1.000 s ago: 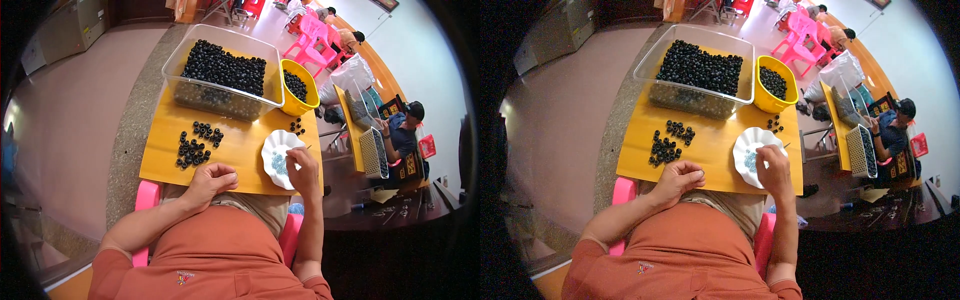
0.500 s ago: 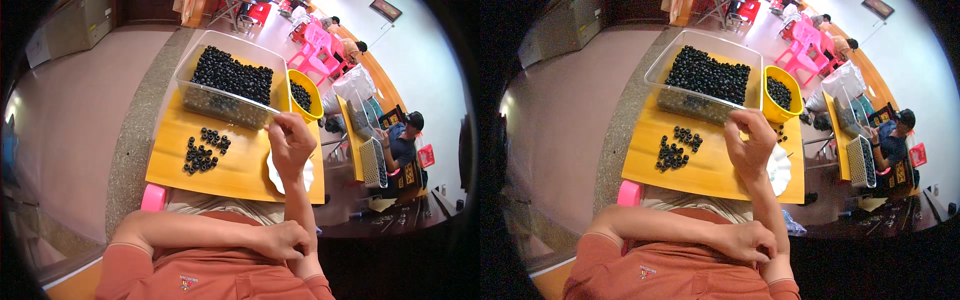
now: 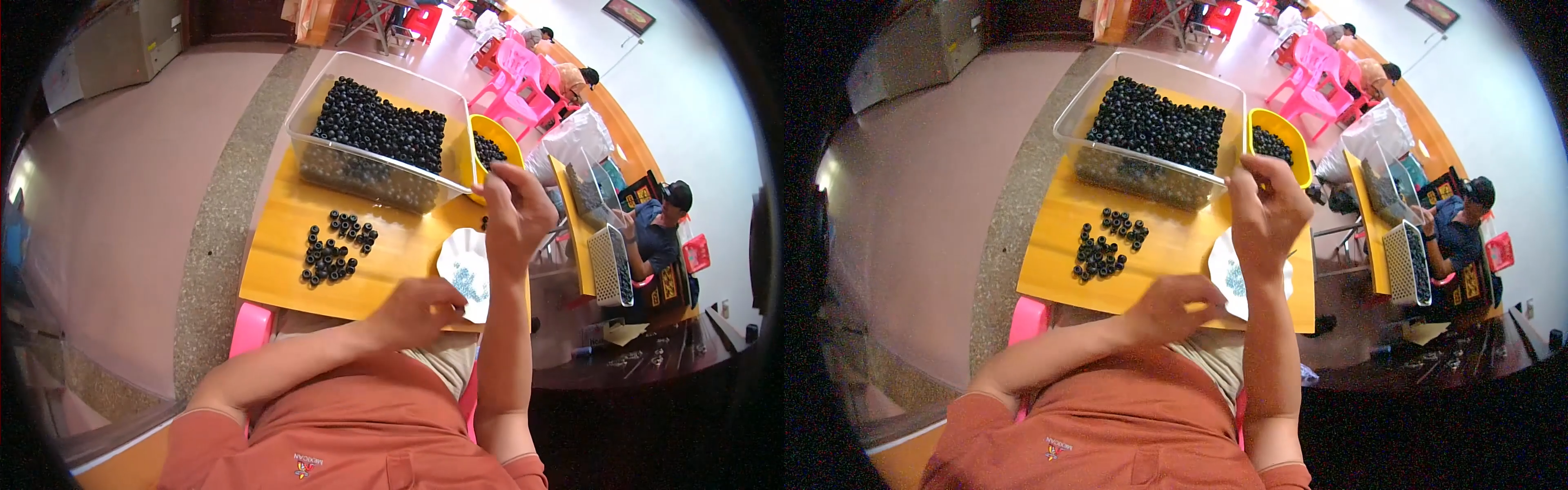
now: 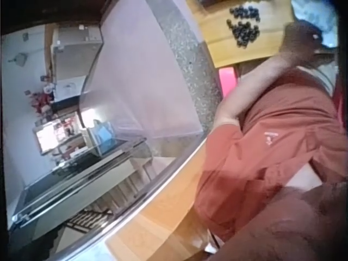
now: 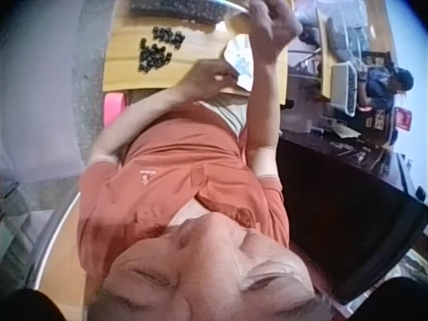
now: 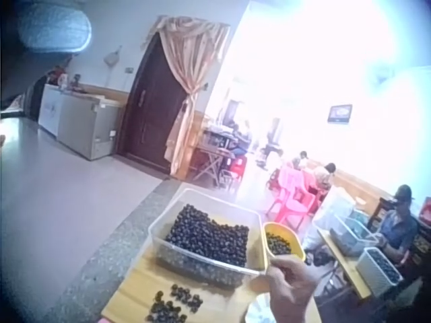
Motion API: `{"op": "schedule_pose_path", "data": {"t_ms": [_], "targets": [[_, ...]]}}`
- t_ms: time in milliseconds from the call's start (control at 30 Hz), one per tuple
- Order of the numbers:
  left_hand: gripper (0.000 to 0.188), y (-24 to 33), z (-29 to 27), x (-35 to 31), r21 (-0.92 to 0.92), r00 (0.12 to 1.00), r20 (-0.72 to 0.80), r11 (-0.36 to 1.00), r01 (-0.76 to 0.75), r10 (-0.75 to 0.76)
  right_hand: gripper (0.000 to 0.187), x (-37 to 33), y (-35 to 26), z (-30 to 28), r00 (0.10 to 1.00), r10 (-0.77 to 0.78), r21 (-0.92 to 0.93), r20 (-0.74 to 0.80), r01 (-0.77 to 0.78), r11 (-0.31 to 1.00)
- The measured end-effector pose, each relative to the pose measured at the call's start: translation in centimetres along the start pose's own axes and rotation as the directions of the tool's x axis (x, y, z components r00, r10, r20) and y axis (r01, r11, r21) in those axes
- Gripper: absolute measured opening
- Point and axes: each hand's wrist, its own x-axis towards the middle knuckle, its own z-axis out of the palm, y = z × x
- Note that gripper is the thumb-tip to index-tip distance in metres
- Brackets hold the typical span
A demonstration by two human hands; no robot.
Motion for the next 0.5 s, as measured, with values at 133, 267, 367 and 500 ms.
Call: {"op": "schedule_pose_path", "data": {"t_ms": [133,267,367,500], "targets": [[0.014,2.3,-2.2,-0.3,-0.367,0.964,-0.093,0.909,0.198,-0.248,0.01,-3.3,0.6,-2.6,0.999,-0.05,-0.01,-0.007,0.05,0.999],[0.014,2.0,-3.7,-0.8,-0.477,0.928,-0.077,0.831,0.286,-0.364,0.009,-5.9,1.4,-4.5,0.993,0.105,0.088,0.046,-0.109,0.99],[0.015,1.4,-4.3,-0.8,-0.691,0.895,-0.056,0.665,0.284,-0.442,0.011,-7.7,2.5,-5.4,0.974,0.209,0.188,0.085,-0.222,0.957],[0.012,0.9,-4.7,-1.1,-0.802,0.854,-0.012,0.515,0.302,-0.52,0.01,-9.6,3.3,-5.5,0.95,0.28,0.293,0.137,-0.308,0.905]]}}
